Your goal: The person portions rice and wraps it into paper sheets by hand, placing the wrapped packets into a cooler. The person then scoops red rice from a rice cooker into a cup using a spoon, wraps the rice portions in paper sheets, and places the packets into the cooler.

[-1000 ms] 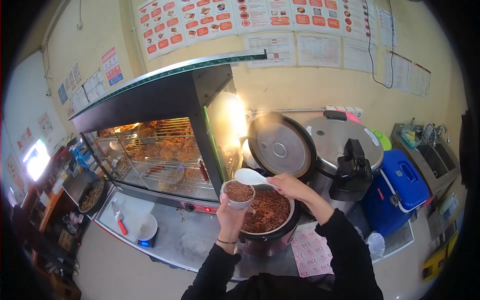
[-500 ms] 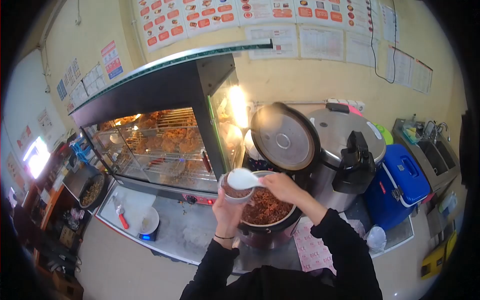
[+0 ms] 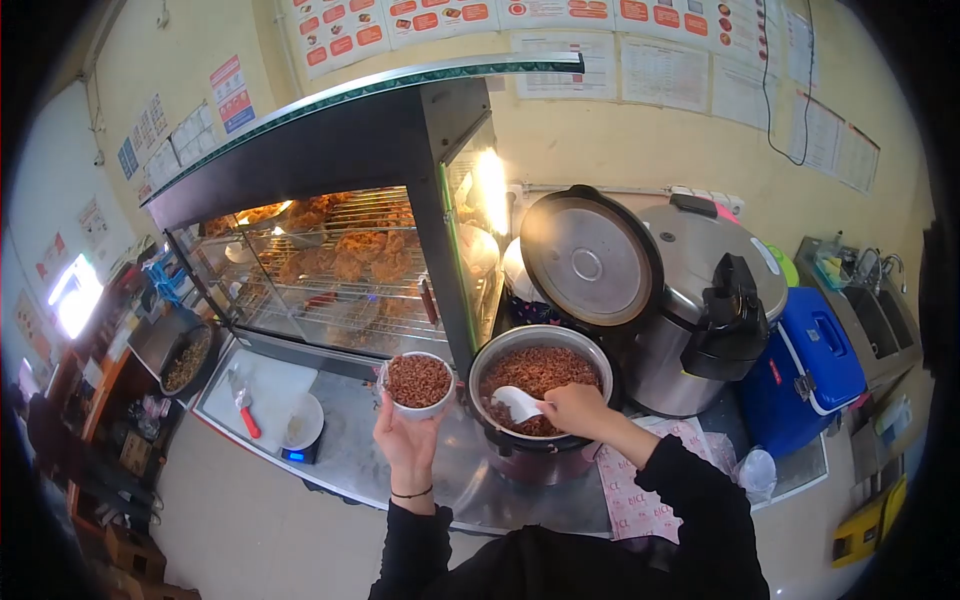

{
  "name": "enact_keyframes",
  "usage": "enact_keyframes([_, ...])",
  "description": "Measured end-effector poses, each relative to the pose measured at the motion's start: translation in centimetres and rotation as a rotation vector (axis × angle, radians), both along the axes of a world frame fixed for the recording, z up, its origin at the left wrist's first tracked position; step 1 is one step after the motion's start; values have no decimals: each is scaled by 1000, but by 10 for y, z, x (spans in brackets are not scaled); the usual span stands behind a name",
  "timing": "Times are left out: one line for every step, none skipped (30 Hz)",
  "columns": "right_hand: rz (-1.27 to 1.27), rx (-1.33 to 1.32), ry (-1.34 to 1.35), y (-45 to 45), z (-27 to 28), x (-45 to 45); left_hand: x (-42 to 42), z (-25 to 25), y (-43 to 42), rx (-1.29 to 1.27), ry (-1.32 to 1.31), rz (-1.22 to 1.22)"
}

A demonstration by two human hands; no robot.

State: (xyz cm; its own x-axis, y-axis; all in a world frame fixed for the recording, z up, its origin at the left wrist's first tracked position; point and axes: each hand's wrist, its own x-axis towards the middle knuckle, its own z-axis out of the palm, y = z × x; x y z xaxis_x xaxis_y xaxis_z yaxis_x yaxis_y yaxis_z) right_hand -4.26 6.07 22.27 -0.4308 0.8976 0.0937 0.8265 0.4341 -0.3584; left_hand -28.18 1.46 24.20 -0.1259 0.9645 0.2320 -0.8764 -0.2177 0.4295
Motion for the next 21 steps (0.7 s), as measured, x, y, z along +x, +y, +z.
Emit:
enact_keyframes([-73, -102, 46, 4, 0, 5, 0, -2, 1, -4, 2, 6])
enact_keyframes([-97, -107, 72, 8, 0, 13, 1, -5, 3, -9, 15, -1])
enact_keyframes([-122, -112, 98, 13, 0, 21, 3, -9, 5, -13, 27, -8])
enact_keyframes([-148, -116, 125, 16, 2, 28, 6, -12, 7, -17, 41, -17])
enact_keyframes([-163, -137, 202, 18, 5, 34, 9, -15, 9, -43, 74, -17])
enact_keyframes([-176, -196, 267, 18, 12, 35, 13, -15, 10, -61, 84, -28])
enact_keyframes([-188, -253, 333, 17, 19, 36, 18, -14, 12, -77, 96, -40])
enact_keyframes([-199, -311, 399, 15, 27, 37, 23, -13, 14, -94, 108, -51])
enact_keyframes([-198, -236, 399, 13, 37, 36, 29, -10, 14, -105, 131, -39])
enact_keyframes([-198, -160, 399, 10, 48, 33, 34, -10, 17, -90, 138, -46])
enact_keyframes([-197, -84, 398, 5, 57, 28, 38, -12, 20, -75, 144, -53])
enact_keyframes([-170, -3, 394, -4, 68, 22, 41, -14, 22, -60, 150, -60])
enact_keyframes([-143, 79, 389, -14, 78, 14, 43, -15, 25, -28, 62, -110])
enact_keyframes([-116, 161, 383, -19, 83, 6, 48, -11, 25, -19, 75, -101])
enact_keyframes([-33, 370, 370, -22, 73, -2, 53, -6, 23, -10, 87, -90])
enact_keyframes([-49, 392, 135, -29, 73, -9, 57, -3, 23, -2, 97, -79])
enact_keyframes([-27, 506, 92, -35, 64, -17, 60, -4, 25, 15, 100, -62])
enact_keyframes([-4, 618, 48, -38, 55, -21, 62, -4, 25, 11, 92, -71])
enact_keyframes([-13, 618, 51, -39, 52, -22, 62, -3, 25, 6, 85, -79])
enact_keyframes([-57, 564, 100, -39, 58, -19, 62, -2, 25, 1, 78, -86])
enact_keyframes([-99, 509, 146, -39, 70, -12, 60, -3, 27, 6, 64, -97])
